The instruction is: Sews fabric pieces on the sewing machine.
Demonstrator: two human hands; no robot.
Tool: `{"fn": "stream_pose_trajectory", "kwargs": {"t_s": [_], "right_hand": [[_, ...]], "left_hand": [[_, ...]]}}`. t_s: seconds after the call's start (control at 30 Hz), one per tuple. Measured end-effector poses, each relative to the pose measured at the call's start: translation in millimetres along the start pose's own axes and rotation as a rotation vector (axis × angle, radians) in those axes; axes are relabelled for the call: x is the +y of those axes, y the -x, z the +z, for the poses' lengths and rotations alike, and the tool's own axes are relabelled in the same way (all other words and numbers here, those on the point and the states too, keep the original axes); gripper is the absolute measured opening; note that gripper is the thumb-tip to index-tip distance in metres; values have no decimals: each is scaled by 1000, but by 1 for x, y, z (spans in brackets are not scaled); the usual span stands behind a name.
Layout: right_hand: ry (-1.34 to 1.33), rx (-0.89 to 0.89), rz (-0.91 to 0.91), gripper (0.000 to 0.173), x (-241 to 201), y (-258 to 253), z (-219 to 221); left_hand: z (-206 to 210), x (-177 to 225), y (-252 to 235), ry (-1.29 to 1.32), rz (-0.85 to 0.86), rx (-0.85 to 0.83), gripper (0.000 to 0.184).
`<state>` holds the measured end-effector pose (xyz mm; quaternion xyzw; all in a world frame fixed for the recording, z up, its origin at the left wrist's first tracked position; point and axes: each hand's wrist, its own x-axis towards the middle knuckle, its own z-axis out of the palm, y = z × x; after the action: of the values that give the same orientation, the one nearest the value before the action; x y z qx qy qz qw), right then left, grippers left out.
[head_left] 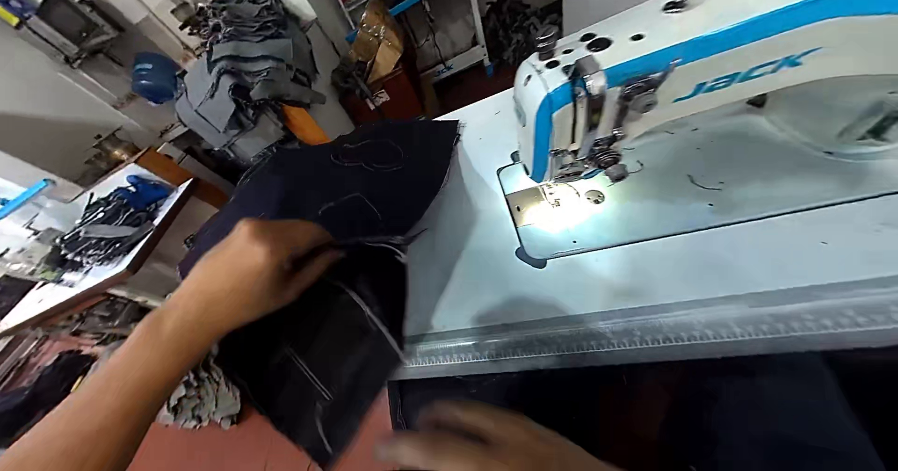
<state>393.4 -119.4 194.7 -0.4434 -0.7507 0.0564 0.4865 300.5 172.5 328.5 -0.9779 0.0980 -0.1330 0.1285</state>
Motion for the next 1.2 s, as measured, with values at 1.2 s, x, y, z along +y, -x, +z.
{"fn": "stream_pose_trajectory", "kwargs": {"t_s": [1.2], "right_hand": [[659, 142, 601, 71, 128, 82, -66]], "left_hand": [[210, 129, -28, 686, -169, 488, 12]]}}
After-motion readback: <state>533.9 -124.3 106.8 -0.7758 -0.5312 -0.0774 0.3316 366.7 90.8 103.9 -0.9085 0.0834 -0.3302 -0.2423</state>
